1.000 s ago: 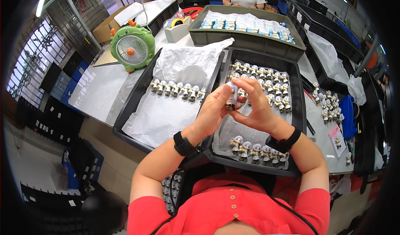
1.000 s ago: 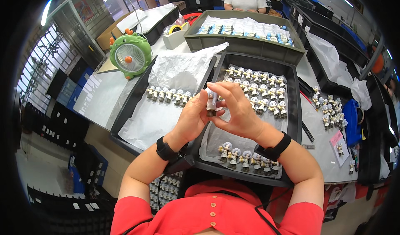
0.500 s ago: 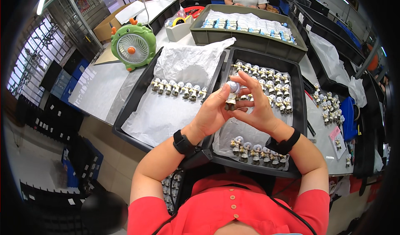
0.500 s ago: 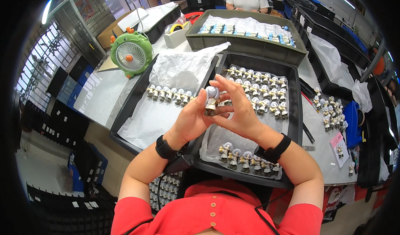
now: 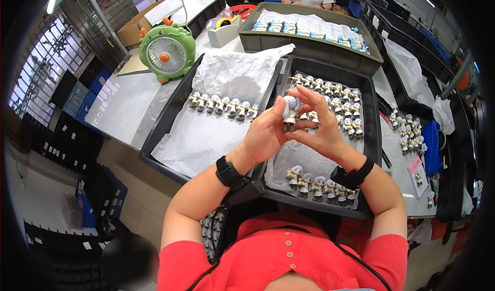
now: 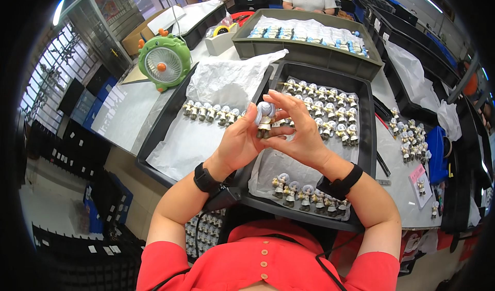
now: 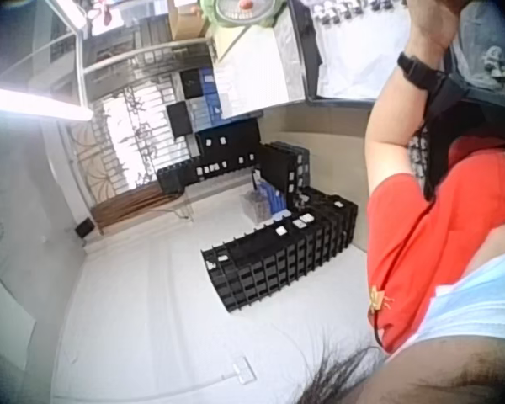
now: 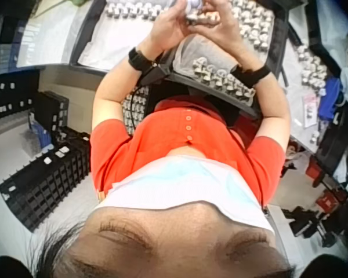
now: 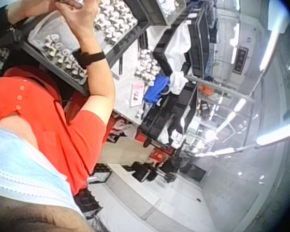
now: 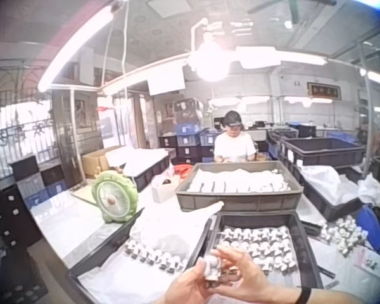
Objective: The person picks up small cylindrical components from a tray and assembles them by hand, twisting parts together. They place the assembled units into a second tray lined with white paper. The process is repeated continuously throughout the clip.
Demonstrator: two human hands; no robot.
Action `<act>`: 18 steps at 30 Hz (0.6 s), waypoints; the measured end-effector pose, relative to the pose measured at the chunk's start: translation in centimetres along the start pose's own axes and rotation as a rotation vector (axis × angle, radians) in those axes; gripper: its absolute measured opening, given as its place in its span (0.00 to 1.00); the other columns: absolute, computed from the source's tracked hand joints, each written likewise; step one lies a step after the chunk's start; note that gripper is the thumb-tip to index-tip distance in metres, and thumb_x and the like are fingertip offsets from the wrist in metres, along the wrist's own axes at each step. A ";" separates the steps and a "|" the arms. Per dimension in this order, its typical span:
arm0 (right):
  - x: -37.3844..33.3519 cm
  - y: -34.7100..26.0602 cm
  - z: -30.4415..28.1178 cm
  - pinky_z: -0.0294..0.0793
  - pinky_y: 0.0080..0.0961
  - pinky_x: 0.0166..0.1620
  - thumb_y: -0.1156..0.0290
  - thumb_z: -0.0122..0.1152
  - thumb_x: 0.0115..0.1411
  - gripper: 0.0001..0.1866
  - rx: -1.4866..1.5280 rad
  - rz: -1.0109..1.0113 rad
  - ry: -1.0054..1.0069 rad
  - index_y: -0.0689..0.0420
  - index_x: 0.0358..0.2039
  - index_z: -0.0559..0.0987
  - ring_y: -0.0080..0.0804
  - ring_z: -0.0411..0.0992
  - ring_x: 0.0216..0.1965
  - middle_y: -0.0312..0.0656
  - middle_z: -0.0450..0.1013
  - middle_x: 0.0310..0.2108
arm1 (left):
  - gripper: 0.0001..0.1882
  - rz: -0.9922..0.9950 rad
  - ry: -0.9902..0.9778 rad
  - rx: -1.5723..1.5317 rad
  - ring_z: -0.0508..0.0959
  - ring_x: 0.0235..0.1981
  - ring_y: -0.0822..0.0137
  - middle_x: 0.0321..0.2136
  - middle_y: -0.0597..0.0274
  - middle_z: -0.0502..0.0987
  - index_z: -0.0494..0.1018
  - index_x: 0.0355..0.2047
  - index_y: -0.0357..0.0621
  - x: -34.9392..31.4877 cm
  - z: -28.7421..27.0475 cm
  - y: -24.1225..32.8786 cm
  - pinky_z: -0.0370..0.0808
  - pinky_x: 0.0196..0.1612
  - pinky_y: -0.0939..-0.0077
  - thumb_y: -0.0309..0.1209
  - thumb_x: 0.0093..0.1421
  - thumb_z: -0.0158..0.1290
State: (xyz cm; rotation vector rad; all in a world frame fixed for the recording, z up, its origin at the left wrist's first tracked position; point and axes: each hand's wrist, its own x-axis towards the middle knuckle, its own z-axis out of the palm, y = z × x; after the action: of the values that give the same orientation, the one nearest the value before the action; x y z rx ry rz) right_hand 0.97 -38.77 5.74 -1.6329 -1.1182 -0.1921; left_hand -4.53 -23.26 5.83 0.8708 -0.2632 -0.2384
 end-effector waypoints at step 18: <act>0.0 1.6 -0.2 0.60 0.29 0.58 0.71 0.73 0.41 0.43 0.049 0.065 -0.004 0.55 0.59 0.62 0.34 0.64 0.54 0.41 0.65 0.54 | 0.19 0.021 0.062 -0.025 0.76 0.39 0.65 0.43 0.56 0.72 0.62 0.53 0.40 0.4 -1.4 0.6 0.76 0.41 0.71 0.38 0.66 0.41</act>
State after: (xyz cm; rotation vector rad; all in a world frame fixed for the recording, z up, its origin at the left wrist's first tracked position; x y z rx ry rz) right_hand 2.24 -38.88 4.77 -1.6236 -1.0636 -0.1182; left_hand -3.69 -22.05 5.47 0.8484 -0.2110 -0.1942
